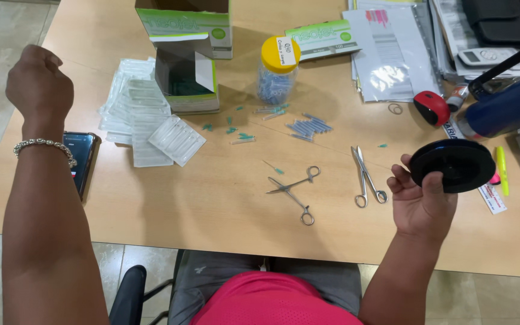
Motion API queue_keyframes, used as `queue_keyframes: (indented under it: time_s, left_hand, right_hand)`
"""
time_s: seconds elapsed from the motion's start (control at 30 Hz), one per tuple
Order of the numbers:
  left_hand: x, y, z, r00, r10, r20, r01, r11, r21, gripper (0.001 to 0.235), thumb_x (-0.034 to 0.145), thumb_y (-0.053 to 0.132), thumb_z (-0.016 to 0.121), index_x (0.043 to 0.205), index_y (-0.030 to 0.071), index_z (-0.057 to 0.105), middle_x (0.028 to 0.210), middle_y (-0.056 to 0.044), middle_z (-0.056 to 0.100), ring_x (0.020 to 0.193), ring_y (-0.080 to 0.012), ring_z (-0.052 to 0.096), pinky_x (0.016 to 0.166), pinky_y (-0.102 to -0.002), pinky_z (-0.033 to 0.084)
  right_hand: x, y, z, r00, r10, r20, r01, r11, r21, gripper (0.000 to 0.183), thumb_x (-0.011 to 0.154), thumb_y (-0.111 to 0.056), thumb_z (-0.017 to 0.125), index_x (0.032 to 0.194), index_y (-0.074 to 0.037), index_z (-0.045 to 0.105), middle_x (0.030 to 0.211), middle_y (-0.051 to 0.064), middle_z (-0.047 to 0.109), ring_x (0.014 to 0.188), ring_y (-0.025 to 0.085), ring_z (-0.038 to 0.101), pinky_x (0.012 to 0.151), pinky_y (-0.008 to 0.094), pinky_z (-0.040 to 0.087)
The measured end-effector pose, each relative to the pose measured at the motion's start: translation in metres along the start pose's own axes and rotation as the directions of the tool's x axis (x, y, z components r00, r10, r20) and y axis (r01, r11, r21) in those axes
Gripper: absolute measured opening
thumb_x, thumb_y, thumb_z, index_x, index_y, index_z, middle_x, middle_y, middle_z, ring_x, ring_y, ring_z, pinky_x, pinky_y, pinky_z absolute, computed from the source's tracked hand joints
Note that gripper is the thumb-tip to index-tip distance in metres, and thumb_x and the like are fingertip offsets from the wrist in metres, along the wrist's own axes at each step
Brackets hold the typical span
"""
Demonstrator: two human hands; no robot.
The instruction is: The person threads a clear filament through a small green plastic component using hemostats, then places the assembled piece into a small transparent tube. The person repeats this process with additional components and tubes on a cluttered desk.
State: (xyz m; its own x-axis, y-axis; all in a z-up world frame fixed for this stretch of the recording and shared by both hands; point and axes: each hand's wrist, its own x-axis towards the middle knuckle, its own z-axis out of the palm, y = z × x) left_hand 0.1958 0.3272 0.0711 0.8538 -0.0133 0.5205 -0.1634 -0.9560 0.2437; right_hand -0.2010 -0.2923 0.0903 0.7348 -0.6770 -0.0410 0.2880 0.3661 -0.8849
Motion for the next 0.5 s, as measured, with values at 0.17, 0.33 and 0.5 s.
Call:
queue_keyframes:
  time_s: [0.17, 0.33, 0.5]
  left_hand:
    - [-0.004, -0.025, 0.001, 0.998, -0.061, 0.019, 0.059, 0.996, 0.061, 0.025, 0.100, -0.005, 0.056, 0.107, 0.014, 0.071, 0.089, -0.006, 0.076, 0.075, -0.0304, 0.072, 0.051, -0.043, 0.052]
    - [0.001, -0.064, 0.003, 0.990, -0.142, 0.024, 0.137, 0.978, 0.157, 0.043, 0.078, -0.014, 0.057, 0.102, 0.018, 0.074, 0.087, -0.006, 0.077, 0.074, -0.0337, 0.074, 0.048, -0.047, 0.055]
    - [-0.017, -0.057, -0.031, 0.941, -0.301, 0.158, 0.318, 0.944, -0.095, 0.031, 0.094, -0.009, 0.042, 0.115, 0.009, 0.058, 0.101, -0.014, 0.062, 0.081, -0.0319, 0.062, 0.054, -0.048, 0.047]
  right_hand:
    - [-0.002, 0.002, -0.001, 1.000, 0.027, 0.006, -0.026, 0.997, -0.073, 0.064, 0.075, -0.034, 0.089, 0.126, -0.007, 0.061, 0.108, 0.014, 0.072, 0.084, 0.024, 0.073, 0.065, 0.027, 0.051]
    - [0.004, 0.009, -0.004, 0.999, 0.040, -0.012, -0.041, 0.997, -0.071, 0.057, 0.072, -0.021, 0.089, 0.121, -0.012, 0.061, 0.095, 0.010, 0.069, 0.082, 0.029, 0.072, 0.063, 0.029, 0.046]
    - [0.012, 0.013, -0.002, 0.999, 0.008, 0.043, -0.010, 0.999, 0.041, 0.037, 0.074, -0.006, 0.085, 0.104, -0.014, 0.065, 0.096, 0.009, 0.068, 0.082, 0.021, 0.062, 0.065, 0.027, 0.041]
